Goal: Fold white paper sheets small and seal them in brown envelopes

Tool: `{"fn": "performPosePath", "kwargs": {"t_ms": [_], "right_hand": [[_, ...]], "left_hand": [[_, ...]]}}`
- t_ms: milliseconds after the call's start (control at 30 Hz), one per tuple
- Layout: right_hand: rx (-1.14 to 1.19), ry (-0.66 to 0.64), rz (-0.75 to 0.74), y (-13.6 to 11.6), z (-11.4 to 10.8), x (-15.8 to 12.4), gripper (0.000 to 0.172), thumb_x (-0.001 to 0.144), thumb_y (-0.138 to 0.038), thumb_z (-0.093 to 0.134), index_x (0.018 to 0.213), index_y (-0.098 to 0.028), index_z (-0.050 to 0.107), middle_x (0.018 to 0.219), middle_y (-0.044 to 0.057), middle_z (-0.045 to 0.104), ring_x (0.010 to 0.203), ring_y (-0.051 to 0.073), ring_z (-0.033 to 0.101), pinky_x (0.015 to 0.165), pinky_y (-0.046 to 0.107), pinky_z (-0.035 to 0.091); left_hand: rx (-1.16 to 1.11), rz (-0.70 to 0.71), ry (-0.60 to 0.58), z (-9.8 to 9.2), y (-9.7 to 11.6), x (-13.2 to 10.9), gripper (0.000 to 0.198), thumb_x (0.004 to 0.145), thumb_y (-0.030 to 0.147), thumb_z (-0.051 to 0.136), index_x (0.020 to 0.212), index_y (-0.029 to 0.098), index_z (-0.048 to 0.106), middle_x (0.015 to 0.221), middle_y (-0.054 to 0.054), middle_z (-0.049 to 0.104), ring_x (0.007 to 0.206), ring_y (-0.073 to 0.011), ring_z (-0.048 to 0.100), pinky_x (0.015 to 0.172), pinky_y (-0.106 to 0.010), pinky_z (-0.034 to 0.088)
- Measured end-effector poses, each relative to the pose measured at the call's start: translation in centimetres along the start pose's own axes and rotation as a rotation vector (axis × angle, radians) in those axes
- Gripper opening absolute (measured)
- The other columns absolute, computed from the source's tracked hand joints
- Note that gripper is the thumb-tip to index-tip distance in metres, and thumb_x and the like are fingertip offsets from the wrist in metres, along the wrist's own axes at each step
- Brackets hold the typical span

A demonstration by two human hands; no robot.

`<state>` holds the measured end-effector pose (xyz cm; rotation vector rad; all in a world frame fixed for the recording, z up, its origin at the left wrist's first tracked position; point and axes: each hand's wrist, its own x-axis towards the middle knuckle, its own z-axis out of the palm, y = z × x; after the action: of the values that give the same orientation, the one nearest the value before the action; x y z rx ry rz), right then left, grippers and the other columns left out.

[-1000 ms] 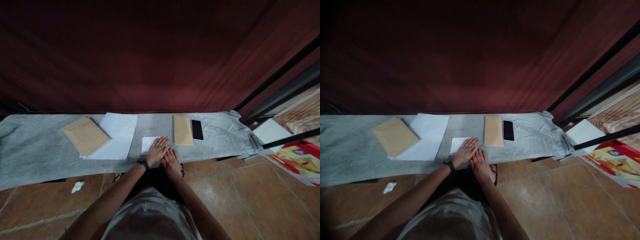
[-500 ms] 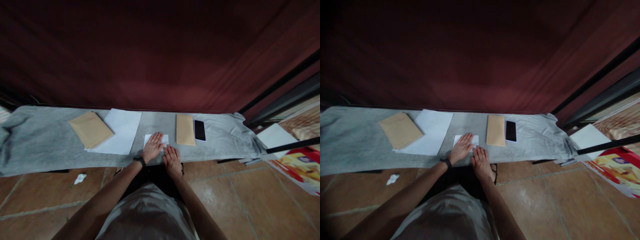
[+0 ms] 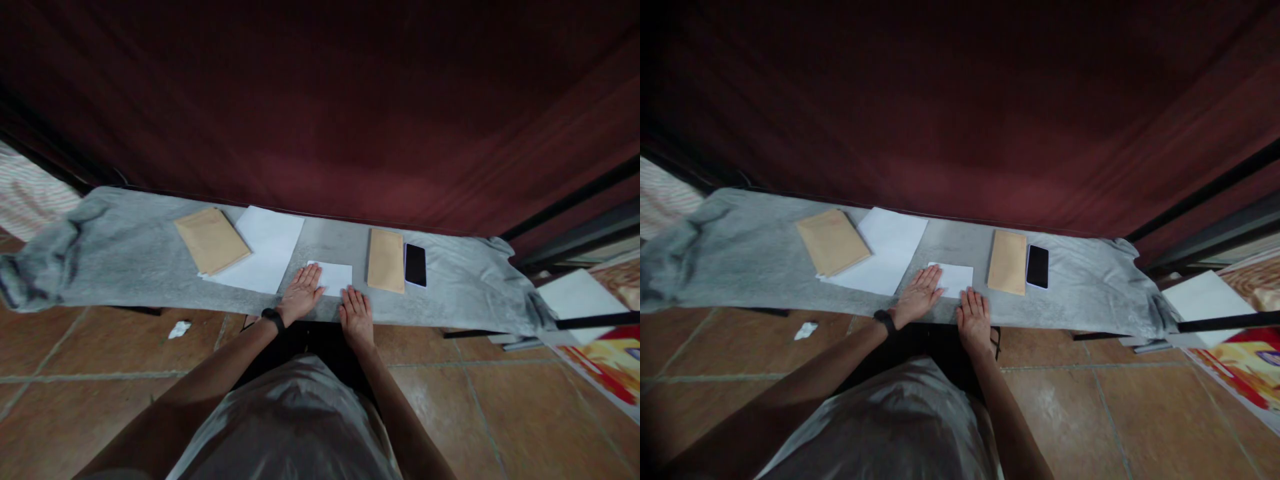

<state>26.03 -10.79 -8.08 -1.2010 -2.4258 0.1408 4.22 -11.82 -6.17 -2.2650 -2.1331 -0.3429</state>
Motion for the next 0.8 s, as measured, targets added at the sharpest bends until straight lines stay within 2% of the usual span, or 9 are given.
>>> {"fn": "performPosePath", "kwargs": {"t_ms": [100, 233, 333, 433, 600, 700, 800], "right_hand": [[0.041, 0.008, 0.031, -0.3, -0.4, 0.3, 0.046, 0.107, -0.031, 0.036, 0.147, -0.015, 0.052, 0.151, 0.014, 0.052, 0.145, 0.029, 0.042, 0.122, 0.056, 0.026], [0.135, 0.003, 0.072, -0.9, -0.8, 2.1, 0.048, 0.107, -0.034, 0.031, 0.143, -0.013, 0.056, 0.147, 0.015, 0.056, 0.143, 0.029, 0.045, 0.122, 0.056, 0.027], [0.264, -0.085, -0.006, -1.6, -0.6, 4.4, 0.052, 0.108, -0.036, 0.026, 0.146, -0.013, 0.052, 0.151, 0.013, 0.053, 0.145, 0.024, 0.043, 0.122, 0.048, 0.034], [0.354, -0.208, -0.114, -2.3, 0.0, 6.8, 0.051, 0.108, -0.037, 0.024, 0.147, -0.020, 0.052, 0.151, 0.006, 0.054, 0.144, 0.017, 0.045, 0.123, 0.039, 0.035], [0.259, -0.342, -0.226, -2.5, 1.3, 9.2, 0.050, 0.108, -0.033, 0.025, 0.147, -0.018, 0.052, 0.157, 0.006, 0.047, 0.148, 0.018, 0.038, 0.126, 0.042, 0.025], [0.179, -0.372, -0.251, -2.3, 1.8, 10.0, 0.050, 0.108, -0.034, 0.025, 0.151, -0.021, 0.047, 0.161, 0.003, 0.038, 0.151, 0.020, 0.033, 0.127, 0.045, 0.020], [0.126, -0.369, -0.228, -2.0, 2.3, 10.8, 0.050, 0.108, -0.036, 0.024, 0.152, -0.024, 0.045, 0.162, 0.002, 0.037, 0.152, 0.020, 0.031, 0.127, 0.046, 0.020]], "left_hand": [[0.002, 0.001, 0.038, -0.1, 1.0, -0.6, 0.062, 0.105, 0.042, 0.030, 0.151, 0.002, 0.039, 0.160, -0.020, 0.036, 0.152, -0.0278, 0.028, 0.126, -0.048, 0.022], [-0.043, 0.134, 0.064, 0.1, 2.4, -1.7, 0.057, 0.105, 0.040, 0.032, 0.153, 0.011, 0.038, 0.161, -0.015, 0.038, 0.151, -0.0243, 0.031, 0.125, -0.045, 0.025], [-0.052, 0.177, 0.072, 0.2, 2.3, -2.1, 0.056, 0.104, 0.040, 0.039, 0.151, 0.009, 0.041, 0.159, -0.018, 0.040, 0.150, -0.0266, 0.034, 0.124, -0.047, 0.028], [-0.053, 0.250, 0.058, 0.3, 1.7, -2.7, 0.051, 0.100, 0.040, 0.049, 0.142, 0.010, 0.052, 0.151, -0.019, 0.050, 0.146, -0.0284, 0.040, 0.123, -0.048, 0.030], [-0.041, 0.317, 0.044, 0.4, 1.2, -3.9, 0.049, 0.096, 0.044, 0.058, 0.132, 0.011, 0.061, 0.141, -0.018, 0.060, 0.140, -0.0270, 0.048, 0.123, -0.043, 0.031], [-0.053, 0.309, 0.026, 0.1, 1.2, -4.0, 0.049, 0.095, 0.047, 0.059, 0.132, 0.015, 0.061, 0.143, -0.016, 0.059, 0.141, -0.0271, 0.046, 0.123, -0.045, 0.030], [-0.076, 0.291, -0.035, -0.3, 1.3, -3.8, 0.049, 0.097, 0.050, 0.054, 0.134, 0.018, 0.061, 0.147, -0.014, 0.056, 0.145, -0.0273, 0.042, 0.124, -0.046, 0.027]]}}
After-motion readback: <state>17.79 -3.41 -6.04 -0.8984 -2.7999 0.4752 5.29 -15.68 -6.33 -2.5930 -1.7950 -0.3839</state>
